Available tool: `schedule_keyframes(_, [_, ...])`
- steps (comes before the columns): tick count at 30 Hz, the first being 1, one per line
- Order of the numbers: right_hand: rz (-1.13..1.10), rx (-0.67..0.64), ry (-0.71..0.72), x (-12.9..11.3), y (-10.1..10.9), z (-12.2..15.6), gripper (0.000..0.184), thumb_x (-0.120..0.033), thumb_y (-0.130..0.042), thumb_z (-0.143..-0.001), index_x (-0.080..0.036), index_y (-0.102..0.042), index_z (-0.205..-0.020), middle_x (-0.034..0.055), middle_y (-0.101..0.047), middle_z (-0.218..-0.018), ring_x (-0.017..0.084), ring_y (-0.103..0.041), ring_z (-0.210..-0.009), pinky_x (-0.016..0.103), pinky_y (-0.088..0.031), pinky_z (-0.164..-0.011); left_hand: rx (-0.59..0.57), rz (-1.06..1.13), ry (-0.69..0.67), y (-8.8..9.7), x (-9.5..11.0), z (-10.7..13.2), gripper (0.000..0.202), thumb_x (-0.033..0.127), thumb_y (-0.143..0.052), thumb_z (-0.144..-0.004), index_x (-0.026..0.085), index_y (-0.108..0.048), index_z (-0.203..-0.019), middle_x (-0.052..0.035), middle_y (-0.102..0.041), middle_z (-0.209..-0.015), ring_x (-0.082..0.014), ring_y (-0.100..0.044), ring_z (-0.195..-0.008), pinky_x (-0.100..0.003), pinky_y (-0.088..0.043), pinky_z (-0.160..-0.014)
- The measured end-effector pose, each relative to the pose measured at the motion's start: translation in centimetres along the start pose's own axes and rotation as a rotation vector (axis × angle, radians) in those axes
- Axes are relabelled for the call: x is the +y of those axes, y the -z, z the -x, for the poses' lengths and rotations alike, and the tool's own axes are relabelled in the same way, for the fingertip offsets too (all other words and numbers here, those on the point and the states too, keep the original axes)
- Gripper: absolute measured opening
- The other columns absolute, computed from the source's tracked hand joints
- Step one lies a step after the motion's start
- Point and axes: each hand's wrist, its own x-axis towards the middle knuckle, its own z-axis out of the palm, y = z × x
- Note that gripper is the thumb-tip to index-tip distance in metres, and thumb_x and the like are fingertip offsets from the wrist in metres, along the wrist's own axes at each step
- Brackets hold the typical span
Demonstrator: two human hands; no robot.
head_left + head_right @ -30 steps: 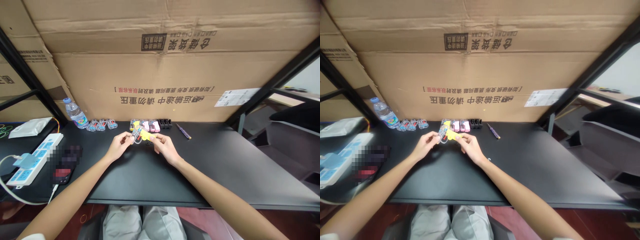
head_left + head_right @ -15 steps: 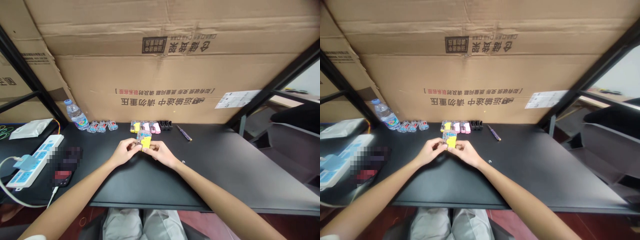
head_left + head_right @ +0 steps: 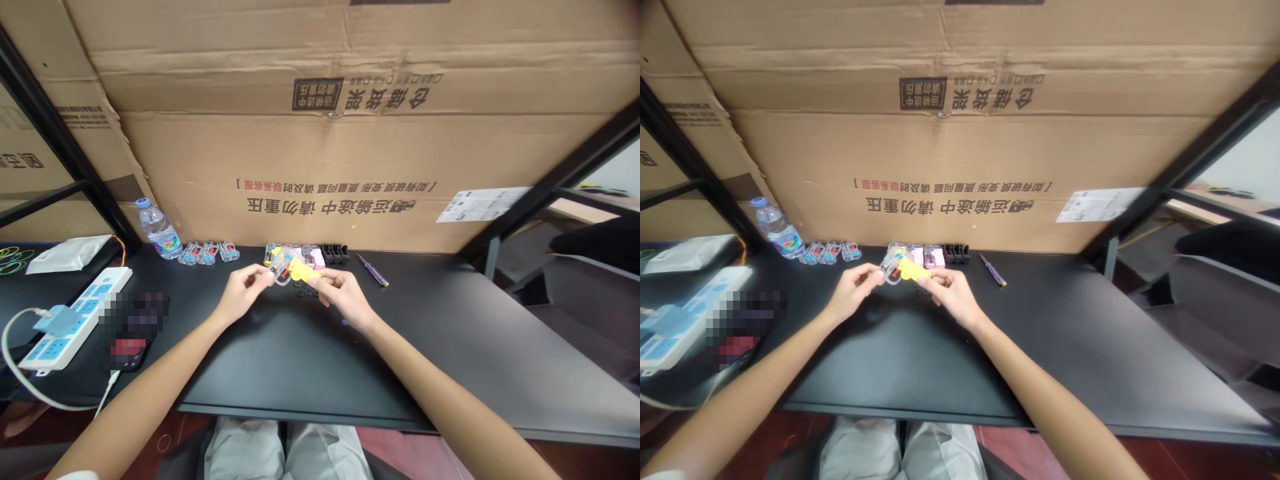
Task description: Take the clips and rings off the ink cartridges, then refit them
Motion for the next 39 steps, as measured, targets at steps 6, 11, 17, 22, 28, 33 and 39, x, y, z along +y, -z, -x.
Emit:
schedule_keyframes(6, [0.022,-0.143,-0.029,0.1,-0.8,0.1,0.05,-0.061,-0.084,-0.08,-0.013,-0.079,-0.096,-0.0028,-0.056,-0.061,0.01,-0.041,-0.049,0.026,-0.029,-0.048,-0.164,-0.055,0.006,-0.5,0.0,0.3,0.04,0.053,-0.072,-0.093,0.015,-0.072,-0.079,0.0024,-0.055,-0.061,-0.0115,-0.043,-0.056,-0.026,-0.035,-0.057])
schedule_keyframes(11, [-0.047,0.055,0.02,-0.2,0.2,-0.1,0.05,-0.062,-0.082,-0.082,-0.014,-0.078,-0.093,-0.0059,-0.049,-0.053,0.01,-0.039,-0.047,0.026,-0.031,-0.05,0.005,-0.013,0.002,0.7,0.2,-0.2,0.039,0.053,-0.064,-0.098,0.017,-0.072,-0.086,-0.0002,-0.063,-0.071,-0.0122,-0.047,-0.061,-0.025,-0.037,-0.059])
schedule_keyframes(17, [0.018,-0.156,-0.033,0.1,-1.5,0.4,0.056,-0.066,-0.082,-0.08,-0.013,-0.078,-0.097,-0.0027,-0.057,-0.061,0.01,-0.042,-0.05,0.025,-0.031,-0.048,-0.257,-0.048,0.069,-0.9,-0.6,0.5,0.044,0.055,-0.07,-0.093,0.015,-0.066,-0.077,0.001,-0.056,-0.064,-0.0122,-0.044,-0.058,-0.026,-0.035,-0.057])
schedule_keyframes(22, [0.081,-0.135,-0.053,0.4,-2.2,0.6,0.063,-0.069,-0.074,-0.086,-0.013,-0.077,-0.116,-0.0052,-0.053,-0.058,0.01,-0.039,-0.048,0.025,-0.03,-0.046,-0.218,-0.072,0.051,-1.1,-0.9,0.3,0.044,0.056,-0.064,-0.096,0.016,-0.065,-0.079,0.0002,-0.058,-0.067,-0.0132,-0.046,-0.06,-0.027,-0.036,-0.059])
schedule_keyframes(28, [0.17,-0.039,-0.071,1.0,-1.4,0.4,0.064,-0.063,-0.07,-0.091,-0.014,-0.069,-0.132,-0.0095,-0.044,-0.053,0.013,-0.04,-0.048,0.026,-0.032,-0.05,0.044,-0.53,0.142,4.1,-2.1,-1.5,0.046,0.052,-0.039,-0.107,0.021,-0.058,-0.079,-0.0029,-0.064,-0.072,-0.0187,-0.058,-0.067,-0.029,-0.037,-0.065])
schedule_keyframes(33, [0.164,-0.094,-0.08,1.1,-1.7,0.6,0.062,-0.061,-0.069,-0.09,-0.016,-0.066,-0.133,-0.0105,-0.042,-0.054,0.013,-0.038,-0.048,0.026,-0.033,-0.05,0.003,-0.91,0.301,6.5,-3.2,-2.3,0.048,0.05,-0.036,-0.11,0.022,-0.064,-0.083,-0.0119,-0.077,-0.09,-0.0275,-0.072,-0.084,-0.031,-0.038,-0.068])
schedule_keyframes(39, [0.175,-0.135,-0.083,0.9,-1.9,0.8,0.057,-0.057,-0.066,-0.092,-0.017,-0.065,-0.133,-0.0103,-0.042,-0.056,0.012,-0.036,-0.05,0.025,-0.034,-0.05,-0.044,-0.964,0.305,6.6,-3.4,-2.4,0.051,0.053,-0.038,-0.111,0.021,-0.067,-0.083,-0.0131,-0.078,-0.091,-0.0302,-0.074,-0.089,-0.031,-0.04,-0.071])
